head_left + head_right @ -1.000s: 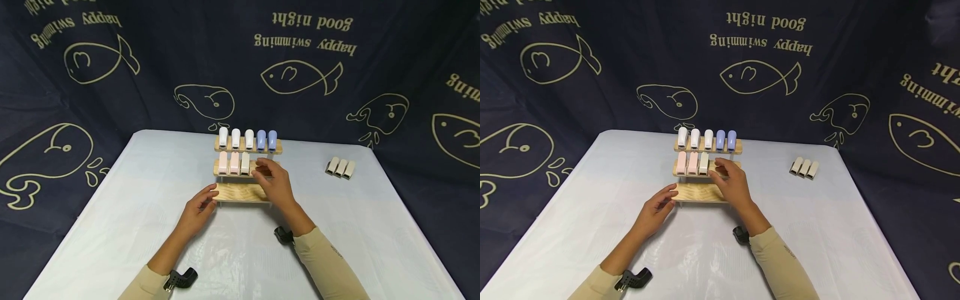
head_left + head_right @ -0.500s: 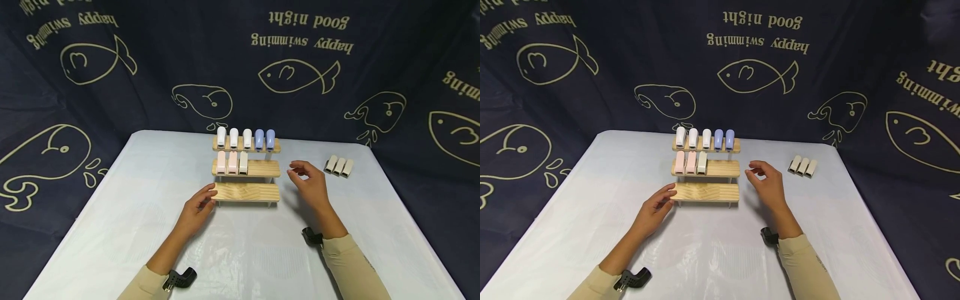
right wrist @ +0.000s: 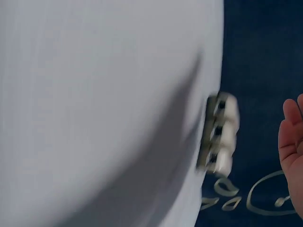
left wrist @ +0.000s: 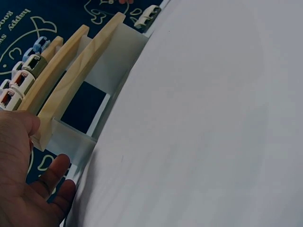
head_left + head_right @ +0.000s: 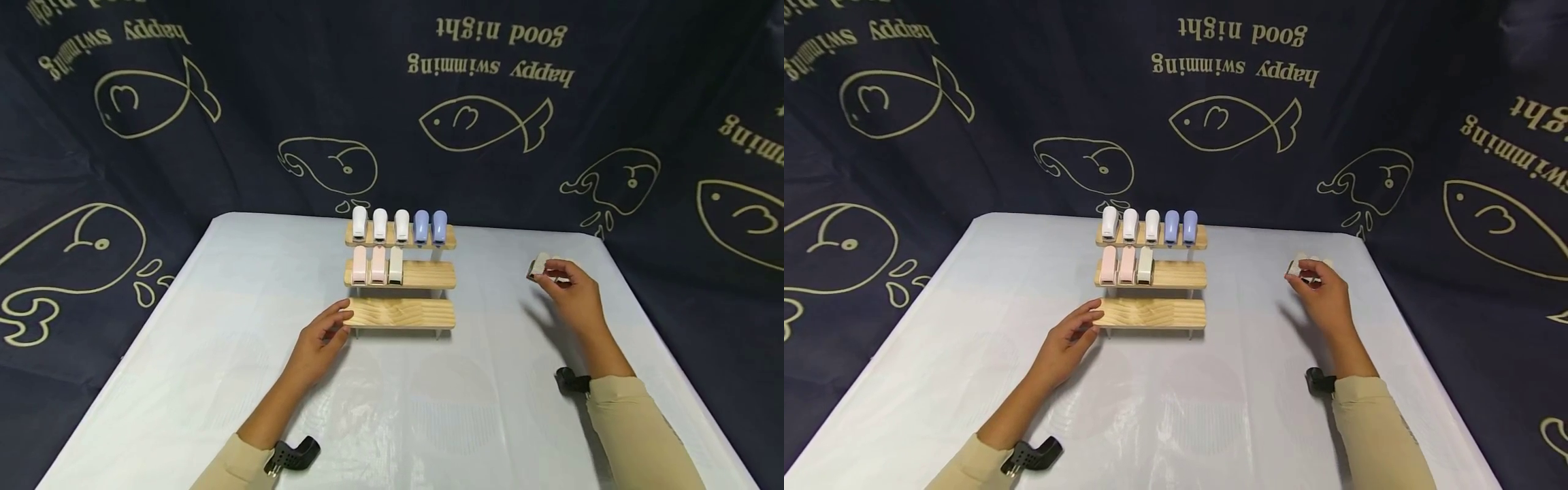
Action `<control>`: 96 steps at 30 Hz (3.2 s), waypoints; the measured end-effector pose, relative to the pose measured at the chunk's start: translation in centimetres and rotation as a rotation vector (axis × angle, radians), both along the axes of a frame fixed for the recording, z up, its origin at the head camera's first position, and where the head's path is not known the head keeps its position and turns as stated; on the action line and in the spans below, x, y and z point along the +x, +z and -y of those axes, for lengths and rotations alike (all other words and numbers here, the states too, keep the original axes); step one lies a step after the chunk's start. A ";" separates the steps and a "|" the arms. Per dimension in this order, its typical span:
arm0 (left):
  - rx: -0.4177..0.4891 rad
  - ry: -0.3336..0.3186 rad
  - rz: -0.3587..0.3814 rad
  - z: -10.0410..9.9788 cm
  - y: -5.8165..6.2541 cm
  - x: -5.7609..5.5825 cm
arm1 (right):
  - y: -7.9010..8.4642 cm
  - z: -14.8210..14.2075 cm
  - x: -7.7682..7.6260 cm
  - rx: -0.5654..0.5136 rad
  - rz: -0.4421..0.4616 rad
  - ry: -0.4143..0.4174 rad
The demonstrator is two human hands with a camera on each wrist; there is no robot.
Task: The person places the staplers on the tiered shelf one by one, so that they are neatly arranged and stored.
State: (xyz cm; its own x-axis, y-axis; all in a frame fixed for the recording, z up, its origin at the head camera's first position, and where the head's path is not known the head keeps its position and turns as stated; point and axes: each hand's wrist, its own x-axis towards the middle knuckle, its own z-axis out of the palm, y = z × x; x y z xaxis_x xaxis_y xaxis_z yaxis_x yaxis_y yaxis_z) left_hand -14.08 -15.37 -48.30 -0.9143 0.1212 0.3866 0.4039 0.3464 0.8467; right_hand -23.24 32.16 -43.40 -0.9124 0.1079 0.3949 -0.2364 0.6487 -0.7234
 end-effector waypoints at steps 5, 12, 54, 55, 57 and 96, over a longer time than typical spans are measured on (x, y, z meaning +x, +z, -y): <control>-0.007 0.013 -0.021 -0.2 0.1 0.0 | -0.3 -2.8 -0.7 0.112 0.049 -0.035; -0.005 0.028 -0.027 -0.3 0.1 -0.1 | -0.4 -5.5 -1.8 0.250 0.131 -0.014; 0.003 -0.015 -0.052 -0.8 3.3 1.3 | -2.7 -7.6 -5.7 0.244 0.488 -0.017; 0.003 -0.016 -0.054 -0.8 3.3 1.3 | -2.7 -7.6 -5.7 0.238 0.491 -0.021; 0.004 -0.017 -0.056 -0.8 3.3 1.3 | -2.7 -7.6 -5.6 0.228 0.496 -0.026; -0.007 -0.006 -0.065 -0.9 3.7 1.4 | -2.7 -7.1 -3.5 0.092 0.392 0.013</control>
